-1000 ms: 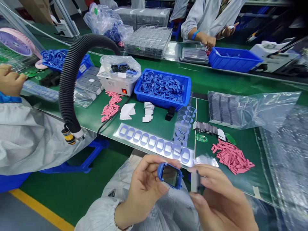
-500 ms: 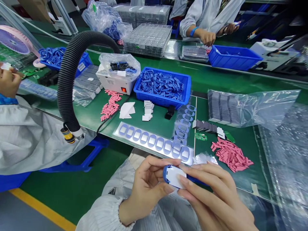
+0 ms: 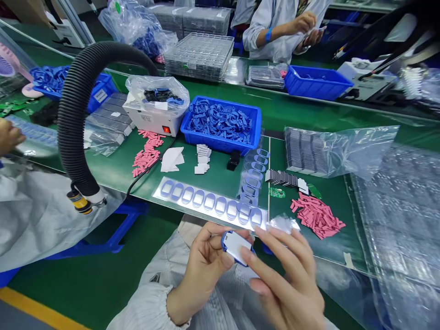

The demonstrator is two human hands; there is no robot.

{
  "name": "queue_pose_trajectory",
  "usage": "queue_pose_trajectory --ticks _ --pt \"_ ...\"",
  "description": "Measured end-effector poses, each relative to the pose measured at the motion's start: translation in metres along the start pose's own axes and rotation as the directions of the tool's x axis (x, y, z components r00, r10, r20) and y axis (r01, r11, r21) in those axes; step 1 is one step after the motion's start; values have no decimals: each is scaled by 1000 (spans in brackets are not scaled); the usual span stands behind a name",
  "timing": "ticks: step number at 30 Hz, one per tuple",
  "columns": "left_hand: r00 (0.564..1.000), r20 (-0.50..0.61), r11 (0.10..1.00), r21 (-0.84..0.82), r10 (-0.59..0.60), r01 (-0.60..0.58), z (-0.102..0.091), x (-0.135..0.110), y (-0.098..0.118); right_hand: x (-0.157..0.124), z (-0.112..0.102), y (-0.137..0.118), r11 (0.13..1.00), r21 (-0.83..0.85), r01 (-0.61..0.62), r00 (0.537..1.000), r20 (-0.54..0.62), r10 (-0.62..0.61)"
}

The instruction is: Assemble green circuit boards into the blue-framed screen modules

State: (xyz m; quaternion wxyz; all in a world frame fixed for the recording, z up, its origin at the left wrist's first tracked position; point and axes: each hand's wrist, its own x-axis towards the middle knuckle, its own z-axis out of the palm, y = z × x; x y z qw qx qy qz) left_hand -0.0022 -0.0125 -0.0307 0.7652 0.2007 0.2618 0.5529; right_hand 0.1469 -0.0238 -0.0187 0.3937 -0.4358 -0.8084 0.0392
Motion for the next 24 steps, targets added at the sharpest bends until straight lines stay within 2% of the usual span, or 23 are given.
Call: queue_pose_trajectory --ticks 2,4,7,8,10,11,12,13,15,17,24 --pt "999 -26 999 -8 -47 47 0 -1 -1 0 0 -1 1000 -12 20 998 52 -19" --pt "993 -42 993 -37 -113 112 -2 -3 -3 -1 -1 2 998 57 1 998 59 -4" --pt "974 -74 975 -76 -216 211 -5 -5 -5 -5 -5 26 984 123 -130 991 -6 132" --pt "966 -100 969 -82 -240 232 -7 -6 -5 -7 -7 41 976 80 -203 976 -61 208" --pt "951 -145 961 -85 -272 262 -10 -7 -3 -14 -12 79 924 -109 -367 923 -169 346" --pt "948 -151 959 -87 -280 270 -11 -7 -2 -19 -15 99 882 -223 -416 903 -213 372" --pt "948 -143 957 -89 -285 275 -12 -7 -2 -24 -16 119 829 -356 -431 902 -195 385" --pt "950 -126 956 -93 -287 277 -13 -7 -1 -29 -18 137 781 -467 -415 909 -172 381" --pt "951 -100 954 -103 -292 282 -14 -7 1 -37 -18 163 747 -544 -382 917 -125 379" --pt "949 -104 952 -108 -297 286 -13 -7 2 -41 -17 175 744 -569 -350 926 -92 365" --pt "932 -166 946 -86 -322 311 -5 -4 6 -37 -13 168 741 -643 -192 967 7 256"
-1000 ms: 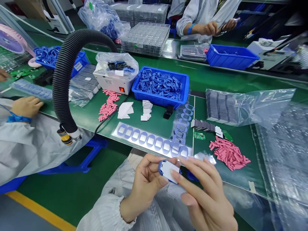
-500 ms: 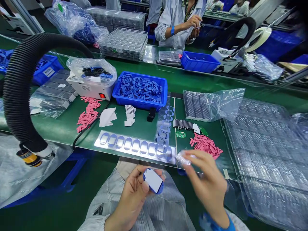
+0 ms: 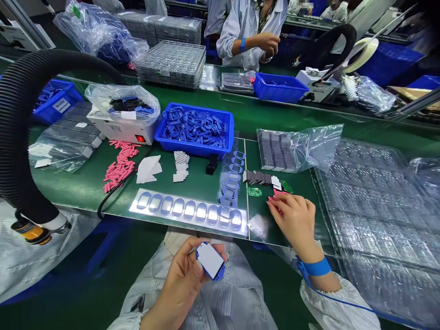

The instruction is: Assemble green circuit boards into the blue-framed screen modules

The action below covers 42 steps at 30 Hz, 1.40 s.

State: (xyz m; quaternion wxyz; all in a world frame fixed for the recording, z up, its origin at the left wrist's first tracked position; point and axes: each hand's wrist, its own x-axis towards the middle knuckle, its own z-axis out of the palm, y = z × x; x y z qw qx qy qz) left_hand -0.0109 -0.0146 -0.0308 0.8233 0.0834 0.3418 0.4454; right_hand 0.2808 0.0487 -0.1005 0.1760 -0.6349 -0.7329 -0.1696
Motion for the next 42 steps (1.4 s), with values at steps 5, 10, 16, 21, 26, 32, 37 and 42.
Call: queue_pose_trajectory --ticks 5,10,16,21,26,32,37,42 --pt "1000 1 1000 8 30 -30 3 1 2 3 -4 -2 997 -53 55 996 -72 -58" --pt "995 92 1000 -8 26 -25 5 6 3 11 -47 -45 906 421 44 957 -277 83" --pt "988 154 1000 -31 0 5 17 11 2 14 -87 -107 476 867 147 987 -160 -13" --pt "984 176 999 -52 1 9 20 9 2 15 -84 -112 422 900 111 994 -108 -30" --pt "987 163 999 -40 -15 22 20 8 3 15 -85 -109 435 892 119 993 -119 -27" --pt "987 157 999 -27 -29 33 21 6 3 14 -84 -109 447 885 132 991 -134 -26" --pt "987 160 999 -32 -19 25 21 7 2 11 -82 -110 589 773 234 969 -235 -77" --pt "987 162 999 -50 3 5 23 6 3 6 -88 -111 797 465 386 900 -379 -215"
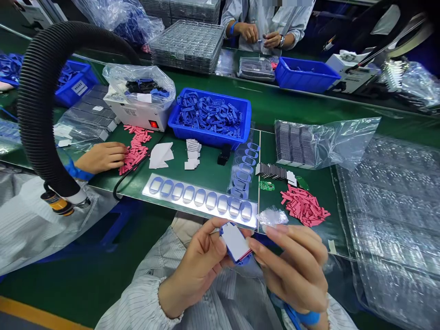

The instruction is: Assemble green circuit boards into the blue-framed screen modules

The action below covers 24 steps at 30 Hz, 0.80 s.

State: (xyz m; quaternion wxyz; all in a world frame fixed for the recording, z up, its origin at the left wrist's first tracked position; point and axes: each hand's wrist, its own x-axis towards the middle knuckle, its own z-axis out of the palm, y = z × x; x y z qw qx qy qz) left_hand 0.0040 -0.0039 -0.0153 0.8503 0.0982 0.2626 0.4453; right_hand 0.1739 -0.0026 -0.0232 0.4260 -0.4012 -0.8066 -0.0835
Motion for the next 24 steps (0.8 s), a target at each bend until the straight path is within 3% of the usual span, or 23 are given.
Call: queue_pose_trajectory --ticks 4,7,9,11,13,15,18,24 --pt "1000 1 1000 2 14 -14 1 -1 -1 -2 -8 -2 984 -147 97 993 75 -87" --pt "999 -15 999 10 50 -50 0 0 -1 -6 -8 -3 978 -167 126 990 90 -112" --pt "997 -22 996 29 80 -79 0 1 -1 -8 -3 -6 997 -70 14 997 70 -9" --pt "991 -14 990 59 131 -130 1 2 -1 -9 5 -12 975 120 -187 982 23 186" --pt "982 0 977 98 191 -190 1 2 -2 -8 13 -19 888 306 -344 929 -24 368" --pt "970 13 961 137 241 -240 1 2 -4 -6 20 -26 814 402 -419 882 -33 471" --pt "955 10 937 187 298 -294 -1 2 -8 -4 26 -30 782 445 -436 861 -45 506" --pt "927 -23 905 229 373 -359 -4 2 -14 -4 31 -31 756 513 -407 868 -40 494"
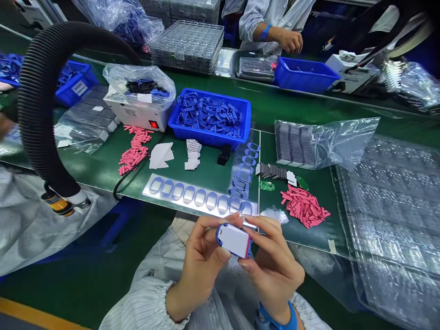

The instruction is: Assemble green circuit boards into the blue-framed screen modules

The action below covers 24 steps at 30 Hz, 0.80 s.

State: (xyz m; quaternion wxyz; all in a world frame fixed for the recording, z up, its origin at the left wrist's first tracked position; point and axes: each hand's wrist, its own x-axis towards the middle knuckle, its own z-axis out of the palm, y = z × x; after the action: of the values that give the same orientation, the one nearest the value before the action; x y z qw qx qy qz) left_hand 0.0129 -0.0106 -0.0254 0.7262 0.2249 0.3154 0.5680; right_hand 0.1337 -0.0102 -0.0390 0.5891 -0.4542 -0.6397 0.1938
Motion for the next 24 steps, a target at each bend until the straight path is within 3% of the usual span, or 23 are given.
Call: queue_pose_trajectory --ticks 11,14,16,18,19,22,23,24 --pt "997 -22 994 88 75 -73 -5 -4 -6 -4 2 8 996 64 63 997 29 -65" --pt "983 51 945 271 175 -182 -15 -2 4 -1 -4 11 993 35 110 990 85 -112" --pt "947 178 829 459 266 -319 -25 2 15 2 -8 13 991 10 131 983 129 -131" --pt "868 378 614 614 323 -496 -34 7 25 3 -11 15 991 -7 135 976 175 -132" --pt "793 509 458 647 334 -609 -37 10 29 4 -12 15 991 -13 133 973 194 -128" --pt "491 830 -75 525 265 -848 -42 19 37 3 -13 14 991 -25 128 966 230 -119" --pt "419 881 -188 459 220 -868 -42 21 38 3 -13 14 991 -26 128 964 239 -118" --pt "383 904 -250 421 190 -872 -42 22 39 2 -13 13 992 -26 127 961 249 -116"
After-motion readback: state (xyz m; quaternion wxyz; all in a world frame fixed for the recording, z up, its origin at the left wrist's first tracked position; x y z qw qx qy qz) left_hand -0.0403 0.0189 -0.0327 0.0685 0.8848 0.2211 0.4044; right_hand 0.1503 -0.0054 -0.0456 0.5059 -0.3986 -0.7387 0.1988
